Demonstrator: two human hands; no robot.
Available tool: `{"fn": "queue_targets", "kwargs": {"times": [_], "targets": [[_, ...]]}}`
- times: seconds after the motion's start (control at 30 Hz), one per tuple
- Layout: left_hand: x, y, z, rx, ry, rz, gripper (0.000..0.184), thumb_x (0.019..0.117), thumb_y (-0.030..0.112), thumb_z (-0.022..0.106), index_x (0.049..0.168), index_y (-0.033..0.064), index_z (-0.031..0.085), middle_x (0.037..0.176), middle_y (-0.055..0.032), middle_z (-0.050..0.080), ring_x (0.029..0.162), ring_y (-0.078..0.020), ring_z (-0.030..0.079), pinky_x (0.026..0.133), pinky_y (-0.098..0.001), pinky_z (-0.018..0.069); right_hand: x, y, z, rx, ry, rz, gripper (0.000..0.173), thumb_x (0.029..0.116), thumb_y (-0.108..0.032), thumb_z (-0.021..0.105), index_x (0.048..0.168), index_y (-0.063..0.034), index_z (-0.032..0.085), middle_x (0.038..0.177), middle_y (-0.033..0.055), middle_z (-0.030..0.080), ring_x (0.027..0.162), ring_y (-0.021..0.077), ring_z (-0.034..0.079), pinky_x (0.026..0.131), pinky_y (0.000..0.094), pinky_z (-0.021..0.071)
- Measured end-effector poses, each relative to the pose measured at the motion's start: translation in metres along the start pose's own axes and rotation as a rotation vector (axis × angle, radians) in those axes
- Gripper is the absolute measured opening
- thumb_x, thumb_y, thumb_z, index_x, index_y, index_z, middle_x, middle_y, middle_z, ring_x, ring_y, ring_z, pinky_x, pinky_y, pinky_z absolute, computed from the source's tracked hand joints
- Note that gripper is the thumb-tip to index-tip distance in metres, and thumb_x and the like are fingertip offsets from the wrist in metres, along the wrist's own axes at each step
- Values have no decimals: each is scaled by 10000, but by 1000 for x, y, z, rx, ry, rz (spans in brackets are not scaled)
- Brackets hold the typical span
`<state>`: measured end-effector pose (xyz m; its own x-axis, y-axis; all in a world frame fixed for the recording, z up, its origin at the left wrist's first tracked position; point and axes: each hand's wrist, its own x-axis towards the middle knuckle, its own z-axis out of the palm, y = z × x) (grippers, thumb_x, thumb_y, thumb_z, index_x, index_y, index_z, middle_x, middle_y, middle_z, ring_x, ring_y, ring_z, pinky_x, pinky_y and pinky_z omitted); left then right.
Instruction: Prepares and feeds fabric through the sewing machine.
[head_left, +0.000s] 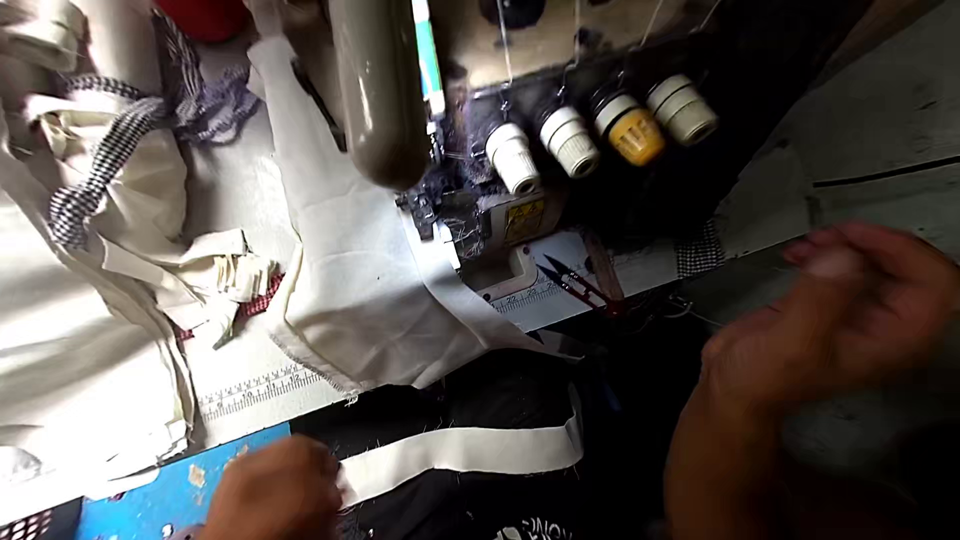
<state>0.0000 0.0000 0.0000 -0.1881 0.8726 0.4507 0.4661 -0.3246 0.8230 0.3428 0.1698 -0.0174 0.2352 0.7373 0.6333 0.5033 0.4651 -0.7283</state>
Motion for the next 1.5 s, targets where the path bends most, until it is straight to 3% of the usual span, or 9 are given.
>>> {"fn": "queue_targets", "kwargs": {"times": [0.1,0.23,0.43,0.6,0.73,0.83,1.0,1.3,1.5], "targets": [[1,-72,-21,76,172,-131,174,1078,216,496,1145,172,651,898,146,649,773,19,609,734,-190,526,14,34,7,-5,-126,232,420,1043,-197,561,1416,-14,502,1303,54,608,1128,102,623,969,306,539],[2,-131,-37,-105,365,-310,240,1067,121,384,1196,87,584,798,125,643,656,-14,617,634,-176,544,17,44,24,74,-163,217,351,1022,-179,612,1334,-20,585,1154,30,685,1027,89,659,923,286,552],[7,-126,-25,-138,390,-280,282,1062,95,328,1166,65,588,753,142,660,634,5,632,612,-158,546,19,43,34,74,-83,238,315,934,-135,724,1225,-53,634,1021,10,696,912,82,679,827,259,582],[8,-124,-27,-164,344,-318,295,1067,86,310,1162,71,589,748,145,669,627,8,636,610,-158,553,19,48,31,81,-47,197,286,1030,-150,572,1260,7,638,1026,33,713,917,56,677,846,226,566],[13,-110,-23,68,143,-420,470,1106,265,281,1292,-55,570,972,59,688,800,52,636,730,-152,545,22,50,31,91,-38,210,321,1042,-152,541,1284,37,634,1032,54,716,887,40,670,827,208,563],[14,-94,-18,-4,-1,-402,573,1087,296,445,1461,-131,369,1227,-30,667,1004,35,648,902,-196,552,25,44,34,87,-33,194,329,1042,-142,539,1289,58,624,1081,78,717,918,49,674,836,204,562],[20,-80,-13,-292,19,-347,725,896,-61,632,1516,-16,260,1029,108,714,796,-31,699,765,-241,617,18,33,39,-107,143,-4,289,998,-144,612,1210,45,667,1128,133,621,999,139,609,842,234,529],[13,-120,-21,-388,23,-312,512,1050,293,571,1520,175,406,995,118,740,784,-39,718,680,-227,621,46,31,54,45,-14,160,452,1001,-193,607,1390,28,546,1085,92,687,920,82,671,816,232,570],[11,-119,-18,-388,48,-296,353,1055,145,525,1407,174,537,1001,115,743,771,-21,706,667,-199,605,59,21,70,-60,-7,168,635,944,-314,701,1463,-18,489,1127,92,663,927,100,661,826,272,570]]}}
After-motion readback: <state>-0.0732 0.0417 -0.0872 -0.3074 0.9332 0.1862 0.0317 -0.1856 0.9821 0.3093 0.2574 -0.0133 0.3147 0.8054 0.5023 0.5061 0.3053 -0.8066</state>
